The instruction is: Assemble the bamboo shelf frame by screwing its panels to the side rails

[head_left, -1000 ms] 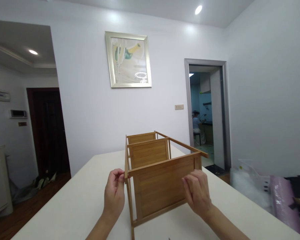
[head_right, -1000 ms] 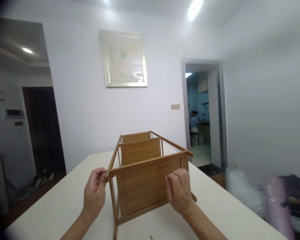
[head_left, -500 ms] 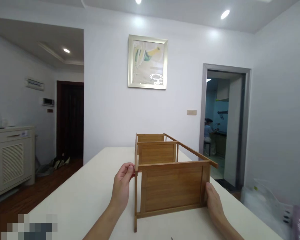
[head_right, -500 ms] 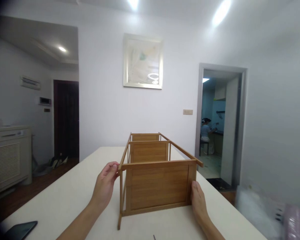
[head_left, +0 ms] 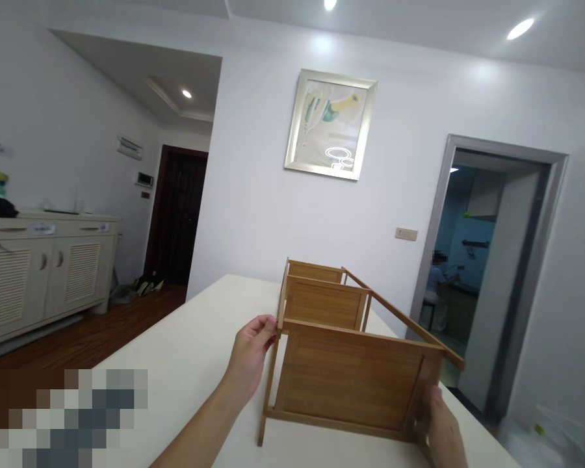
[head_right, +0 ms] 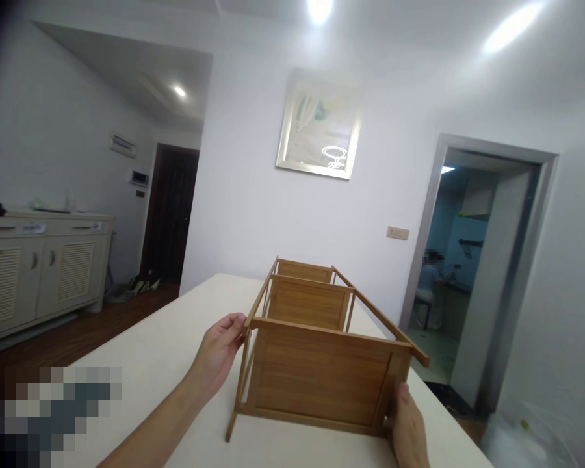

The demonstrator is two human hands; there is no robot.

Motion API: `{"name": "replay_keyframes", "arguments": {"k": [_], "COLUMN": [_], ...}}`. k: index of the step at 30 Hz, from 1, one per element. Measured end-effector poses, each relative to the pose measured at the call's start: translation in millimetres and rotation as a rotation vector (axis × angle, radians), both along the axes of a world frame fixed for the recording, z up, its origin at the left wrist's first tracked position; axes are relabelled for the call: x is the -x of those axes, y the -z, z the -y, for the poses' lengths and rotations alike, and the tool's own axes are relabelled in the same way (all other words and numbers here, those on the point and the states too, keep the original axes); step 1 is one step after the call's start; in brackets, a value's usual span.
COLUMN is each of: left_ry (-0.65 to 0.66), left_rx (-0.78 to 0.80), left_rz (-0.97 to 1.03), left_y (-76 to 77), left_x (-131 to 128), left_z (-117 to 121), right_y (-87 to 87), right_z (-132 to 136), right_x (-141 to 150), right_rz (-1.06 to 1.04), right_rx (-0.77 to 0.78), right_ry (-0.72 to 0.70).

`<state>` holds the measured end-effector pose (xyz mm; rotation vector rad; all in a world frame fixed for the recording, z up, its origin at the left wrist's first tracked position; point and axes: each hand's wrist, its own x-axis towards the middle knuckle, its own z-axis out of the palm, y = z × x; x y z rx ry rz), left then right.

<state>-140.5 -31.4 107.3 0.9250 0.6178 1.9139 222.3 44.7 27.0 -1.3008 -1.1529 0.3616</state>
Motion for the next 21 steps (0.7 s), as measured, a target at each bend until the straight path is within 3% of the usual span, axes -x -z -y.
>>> {"name": "replay_keyframes", "arguments": {"k": [6, 14, 21], "left_ry": [0.01, 0.087, 0.174], "left_rx": [-0.007, -0.009, 0.046], "left_rz": [0.055, 0.125, 0.191], "left_y": [0.1, 5.9, 6.4], "left_x": [3.3, 6.3, 6.7], "left_z": [-2.4, -4.7, -4.7], "right_y": [-6.3, -6.7, -3.8], "right_z": [2.4, 7.0, 2.9], "right_x": [0.6, 2.7, -0.4], "right_rz": [-0.038, -0.046, -0.118], "right_rx": [0.13, 0.207, 0.084], "right_ry": [0.031, -0.036, -0.162]}}
